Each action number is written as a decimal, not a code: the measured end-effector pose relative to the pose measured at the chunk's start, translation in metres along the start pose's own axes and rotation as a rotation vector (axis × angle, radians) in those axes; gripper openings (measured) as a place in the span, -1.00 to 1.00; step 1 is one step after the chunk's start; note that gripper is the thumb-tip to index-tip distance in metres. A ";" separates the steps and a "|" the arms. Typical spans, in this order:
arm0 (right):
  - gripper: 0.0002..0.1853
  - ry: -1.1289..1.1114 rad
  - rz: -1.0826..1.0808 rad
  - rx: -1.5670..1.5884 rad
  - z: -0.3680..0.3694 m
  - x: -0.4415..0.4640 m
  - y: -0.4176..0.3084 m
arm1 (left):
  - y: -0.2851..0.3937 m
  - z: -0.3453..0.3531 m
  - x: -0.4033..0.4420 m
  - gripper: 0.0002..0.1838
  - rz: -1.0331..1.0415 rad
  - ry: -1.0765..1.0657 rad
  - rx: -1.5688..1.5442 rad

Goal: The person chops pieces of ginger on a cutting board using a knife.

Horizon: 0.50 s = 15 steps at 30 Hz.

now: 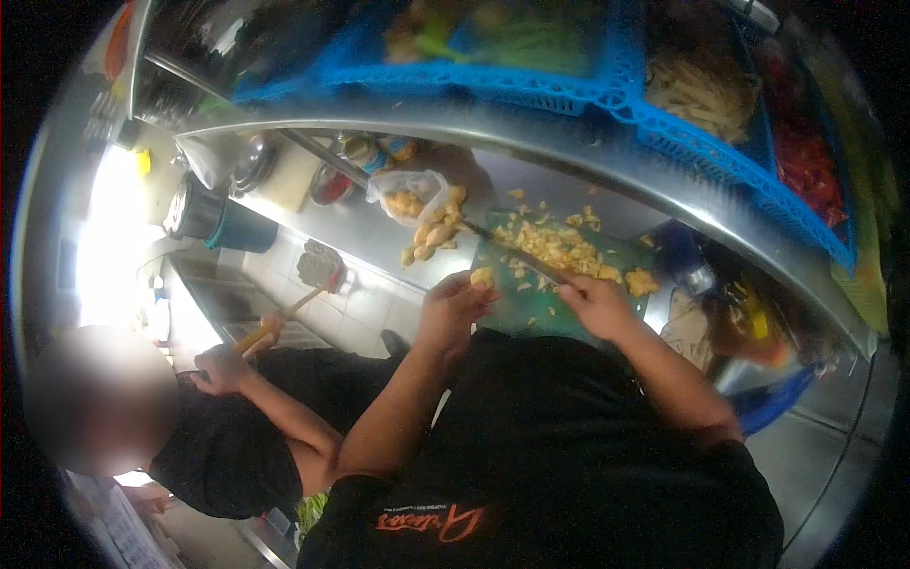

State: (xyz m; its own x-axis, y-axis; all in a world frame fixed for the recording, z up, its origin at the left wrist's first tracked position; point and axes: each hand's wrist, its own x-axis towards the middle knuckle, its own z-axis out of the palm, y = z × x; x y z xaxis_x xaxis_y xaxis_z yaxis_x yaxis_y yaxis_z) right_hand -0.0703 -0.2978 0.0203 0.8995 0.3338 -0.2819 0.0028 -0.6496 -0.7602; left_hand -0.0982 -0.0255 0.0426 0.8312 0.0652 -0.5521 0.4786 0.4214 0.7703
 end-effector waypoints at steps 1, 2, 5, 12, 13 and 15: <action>-0.52 -0.031 0.104 0.037 -0.001 0.006 0.012 | 0.000 -0.001 0.000 -0.63 0.043 0.016 0.050; -0.53 -0.022 0.074 0.095 0.000 0.007 0.020 | 0.000 -0.003 -0.001 -0.61 0.086 0.037 0.101; -0.53 -0.027 0.029 0.241 0.007 -0.009 0.028 | 0.002 -0.002 -0.004 -0.58 0.156 0.031 0.226; -0.55 -0.079 0.000 0.234 -0.003 -0.015 -0.008 | 0.010 0.007 -0.001 -0.60 0.197 0.062 0.421; -0.56 -0.076 0.011 0.230 -0.002 -0.014 -0.009 | 0.009 0.007 0.001 -0.60 0.188 0.073 0.413; -0.55 -0.077 -0.033 0.190 -0.006 -0.016 -0.017 | 0.008 0.005 0.005 -0.60 0.181 0.074 0.426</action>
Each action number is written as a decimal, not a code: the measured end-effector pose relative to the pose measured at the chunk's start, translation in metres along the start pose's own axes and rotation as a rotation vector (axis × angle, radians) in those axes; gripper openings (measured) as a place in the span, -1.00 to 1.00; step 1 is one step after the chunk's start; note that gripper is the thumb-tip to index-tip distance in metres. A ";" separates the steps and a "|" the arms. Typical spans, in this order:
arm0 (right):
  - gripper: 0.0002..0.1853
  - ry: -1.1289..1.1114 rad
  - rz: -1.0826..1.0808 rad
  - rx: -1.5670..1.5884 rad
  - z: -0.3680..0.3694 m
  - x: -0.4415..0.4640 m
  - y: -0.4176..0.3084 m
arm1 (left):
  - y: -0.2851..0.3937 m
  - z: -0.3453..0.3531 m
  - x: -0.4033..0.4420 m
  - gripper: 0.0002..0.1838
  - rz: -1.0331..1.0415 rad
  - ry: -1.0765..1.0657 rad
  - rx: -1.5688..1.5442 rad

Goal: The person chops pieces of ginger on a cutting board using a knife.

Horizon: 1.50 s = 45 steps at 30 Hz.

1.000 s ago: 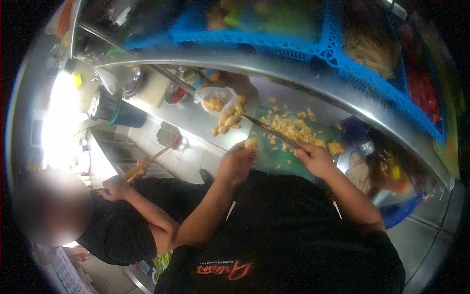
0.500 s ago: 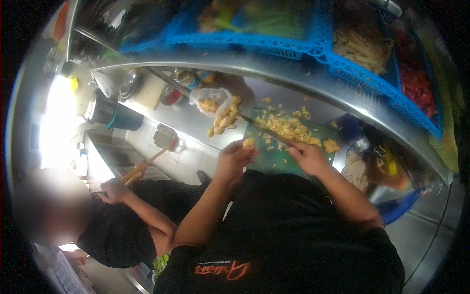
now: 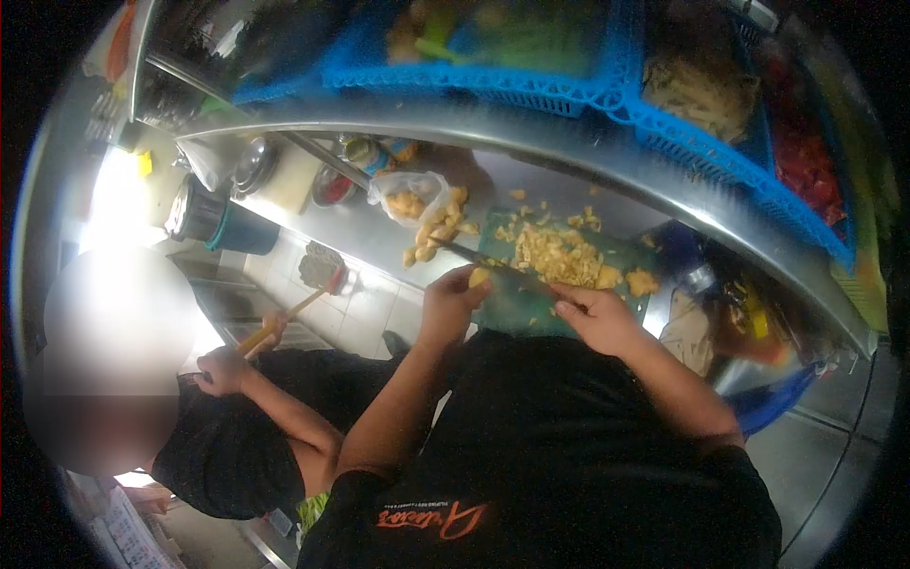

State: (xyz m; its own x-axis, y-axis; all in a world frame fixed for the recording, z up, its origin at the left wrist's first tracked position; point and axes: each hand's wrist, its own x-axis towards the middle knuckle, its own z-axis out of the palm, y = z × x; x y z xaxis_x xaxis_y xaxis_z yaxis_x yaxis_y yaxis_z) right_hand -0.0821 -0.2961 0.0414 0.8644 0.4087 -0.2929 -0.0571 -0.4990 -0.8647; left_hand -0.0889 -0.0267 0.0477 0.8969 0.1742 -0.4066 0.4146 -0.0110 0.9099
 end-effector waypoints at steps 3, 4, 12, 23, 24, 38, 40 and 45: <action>-0.54 -0.041 -0.018 -0.087 -0.005 -0.007 -0.024 | 0.003 -0.001 -0.002 -0.61 0.041 -0.022 0.101; -0.54 -0.060 -0.017 -0.120 -0.006 -0.008 -0.030 | 0.007 -0.001 -0.005 -0.62 0.077 -0.020 0.158; -0.50 0.027 0.022 -0.256 0.001 0.006 0.019 | 0.011 -0.011 -0.005 -0.64 -0.100 -0.096 0.143; -0.45 0.068 0.114 -0.586 -0.025 -0.019 0.006 | -0.009 0.039 -0.001 -0.57 0.748 -0.527 1.198; -0.44 0.092 0.104 -0.600 -0.030 -0.024 0.007 | -0.009 0.042 0.008 -0.56 0.723 -0.549 1.235; -0.50 0.371 0.431 -0.150 -0.072 -0.144 0.063 | -0.020 -0.038 0.152 -0.41 0.616 0.106 1.553; -0.50 0.427 0.417 -0.090 -0.073 -0.149 0.065 | -0.008 -0.013 0.142 -0.47 0.737 0.139 1.337; -0.49 0.529 0.420 -0.027 -0.077 -0.152 0.072 | -0.011 0.105 0.073 -0.53 0.841 -0.360 1.208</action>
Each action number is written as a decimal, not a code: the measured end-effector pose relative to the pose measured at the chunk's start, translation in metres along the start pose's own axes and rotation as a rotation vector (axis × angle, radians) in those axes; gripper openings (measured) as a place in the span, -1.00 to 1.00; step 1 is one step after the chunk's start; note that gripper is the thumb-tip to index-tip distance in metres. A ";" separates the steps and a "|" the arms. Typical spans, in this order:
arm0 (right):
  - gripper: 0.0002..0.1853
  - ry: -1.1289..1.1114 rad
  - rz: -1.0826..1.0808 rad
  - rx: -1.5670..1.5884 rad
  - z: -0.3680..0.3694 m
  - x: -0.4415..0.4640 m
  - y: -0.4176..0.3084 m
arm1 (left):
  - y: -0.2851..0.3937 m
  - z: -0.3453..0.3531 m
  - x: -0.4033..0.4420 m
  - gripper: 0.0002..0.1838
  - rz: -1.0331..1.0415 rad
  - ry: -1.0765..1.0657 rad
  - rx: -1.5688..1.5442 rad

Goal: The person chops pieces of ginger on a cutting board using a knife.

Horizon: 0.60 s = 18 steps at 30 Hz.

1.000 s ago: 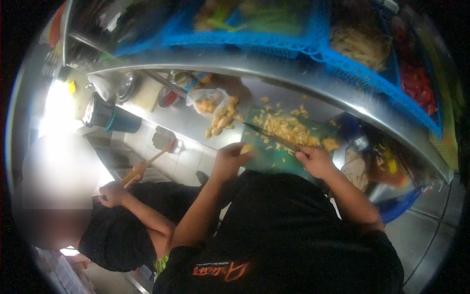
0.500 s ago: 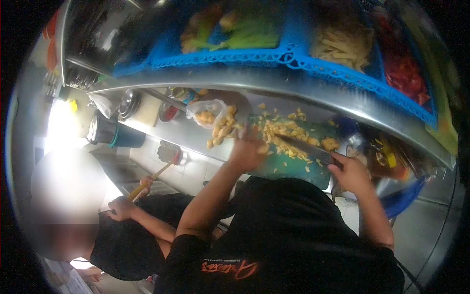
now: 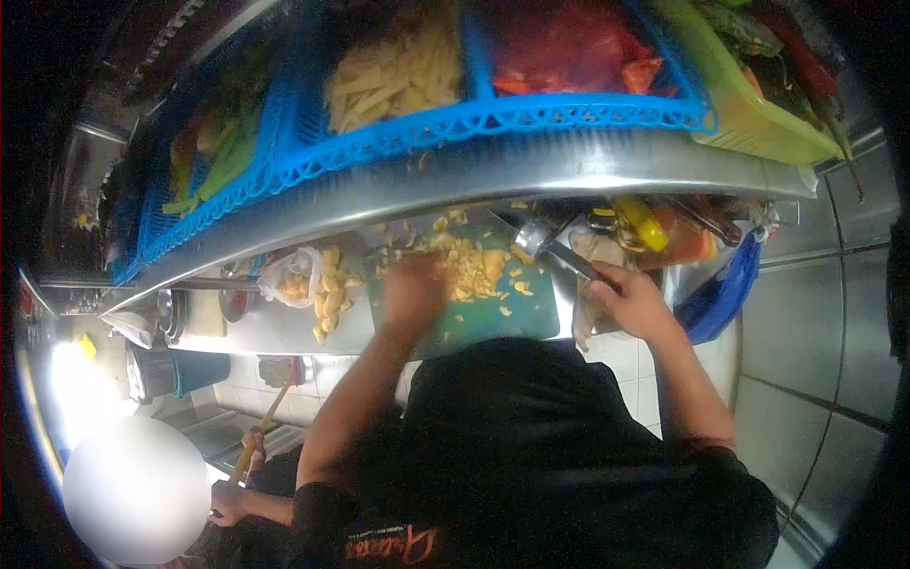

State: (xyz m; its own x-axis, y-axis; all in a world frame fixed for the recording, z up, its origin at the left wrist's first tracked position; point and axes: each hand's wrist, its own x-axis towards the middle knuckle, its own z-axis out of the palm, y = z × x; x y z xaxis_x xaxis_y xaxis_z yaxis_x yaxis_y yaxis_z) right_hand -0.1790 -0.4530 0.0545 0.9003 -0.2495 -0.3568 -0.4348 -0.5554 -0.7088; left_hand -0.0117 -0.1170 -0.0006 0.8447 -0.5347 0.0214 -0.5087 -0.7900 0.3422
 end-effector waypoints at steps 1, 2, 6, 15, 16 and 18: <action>-0.49 0.004 -0.002 0.009 0.001 -0.001 0.000 | 0.032 0.001 0.008 -0.51 0.024 -0.103 0.087; -0.50 0.009 -0.004 0.020 0.002 -0.002 0.001 | 0.055 0.002 0.017 -0.49 0.049 -0.204 0.176; -0.51 0.030 -0.058 -0.001 0.004 -0.009 -0.006 | 0.073 0.030 0.046 -0.53 0.127 -0.475 0.260; -0.53 0.011 -0.085 0.239 0.035 -0.005 0.029 | 0.082 0.037 0.036 -0.63 0.237 -0.241 0.133; -0.54 0.002 -0.086 0.268 0.036 -0.001 0.027 | 0.077 0.034 0.030 -0.63 0.211 -0.190 0.041; -0.54 -0.059 -0.129 0.288 0.043 0.009 0.023 | 0.066 0.028 0.017 -0.62 0.161 -0.082 -0.138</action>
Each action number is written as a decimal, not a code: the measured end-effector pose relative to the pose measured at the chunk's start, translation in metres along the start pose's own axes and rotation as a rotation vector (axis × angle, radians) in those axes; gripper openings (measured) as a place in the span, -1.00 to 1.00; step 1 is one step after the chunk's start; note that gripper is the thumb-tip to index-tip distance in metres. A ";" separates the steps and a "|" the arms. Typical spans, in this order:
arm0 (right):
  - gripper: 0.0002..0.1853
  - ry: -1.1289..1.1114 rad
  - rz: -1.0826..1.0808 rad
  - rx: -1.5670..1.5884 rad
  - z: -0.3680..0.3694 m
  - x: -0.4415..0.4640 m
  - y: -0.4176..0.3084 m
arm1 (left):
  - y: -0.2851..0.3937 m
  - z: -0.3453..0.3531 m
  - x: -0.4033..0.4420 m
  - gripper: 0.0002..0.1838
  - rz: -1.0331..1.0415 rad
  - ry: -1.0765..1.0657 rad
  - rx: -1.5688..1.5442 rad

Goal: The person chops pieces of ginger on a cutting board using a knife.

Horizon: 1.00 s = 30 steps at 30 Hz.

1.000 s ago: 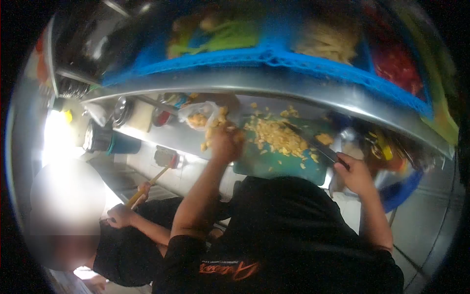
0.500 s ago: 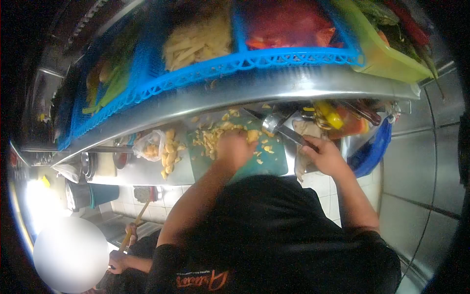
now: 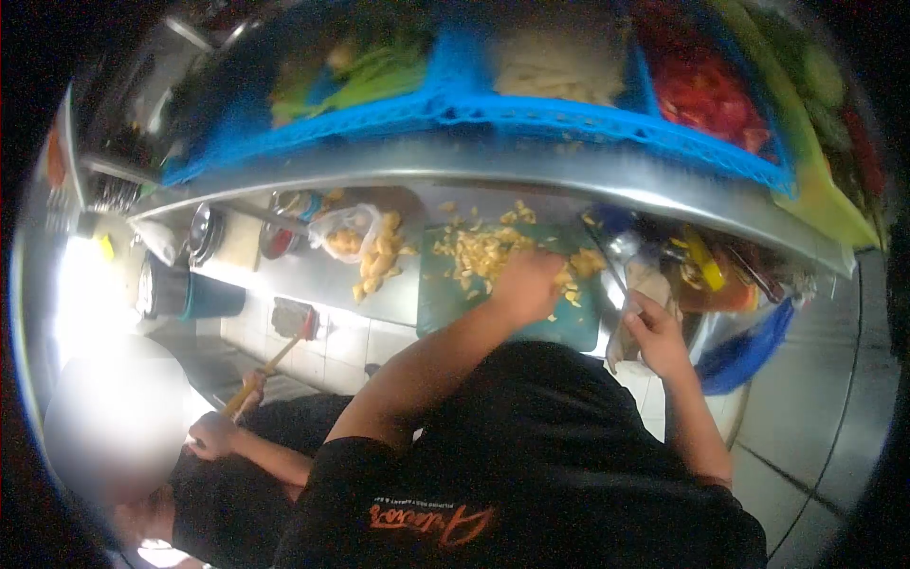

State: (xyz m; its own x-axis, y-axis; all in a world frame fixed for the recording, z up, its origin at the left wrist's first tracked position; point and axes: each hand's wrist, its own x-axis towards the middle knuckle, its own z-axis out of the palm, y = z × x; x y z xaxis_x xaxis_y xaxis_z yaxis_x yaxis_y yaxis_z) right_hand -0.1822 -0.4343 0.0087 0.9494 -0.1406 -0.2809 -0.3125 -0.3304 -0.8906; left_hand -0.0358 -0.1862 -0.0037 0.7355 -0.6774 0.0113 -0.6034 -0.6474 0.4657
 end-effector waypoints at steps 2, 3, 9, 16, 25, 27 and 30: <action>-0.56 -0.052 -0.017 -0.038 0.009 0.011 0.004 | -0.016 0.004 -0.031 -0.62 -0.147 0.350 -0.159; -0.63 -0.163 0.121 -0.194 0.012 0.009 -0.056 | -0.019 -0.001 -0.049 -0.61 -0.307 0.454 -0.283; -0.69 -0.692 -0.196 -0.585 0.104 0.053 -0.065 | -0.054 -0.027 -0.194 -0.68 -0.902 0.774 -0.759; -0.67 -0.734 -0.246 -0.563 0.171 0.091 -0.035 | -0.035 -0.003 -0.276 -0.67 -1.025 0.963 -0.943; -0.65 -0.707 -0.338 -0.605 0.134 0.067 -0.034 | -0.021 -0.012 -0.298 -0.54 -0.911 0.985 -0.965; -0.64 -0.764 -0.329 -0.656 0.137 0.051 -0.037 | -0.014 -0.020 -0.308 -0.53 -0.906 0.940 -0.881; -0.62 -0.730 -0.182 -0.666 0.137 0.035 -0.042 | -0.004 -0.011 -0.327 -0.54 -0.854 0.979 -0.976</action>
State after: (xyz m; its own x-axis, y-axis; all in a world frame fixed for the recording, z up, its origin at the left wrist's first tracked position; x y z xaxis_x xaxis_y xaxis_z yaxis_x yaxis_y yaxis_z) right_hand -0.1318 -0.2972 -0.0132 0.7019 0.4972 -0.5099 0.0969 -0.7760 -0.6233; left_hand -0.2706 0.0417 0.0008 0.8696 0.4596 -0.1806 0.1950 0.0164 0.9807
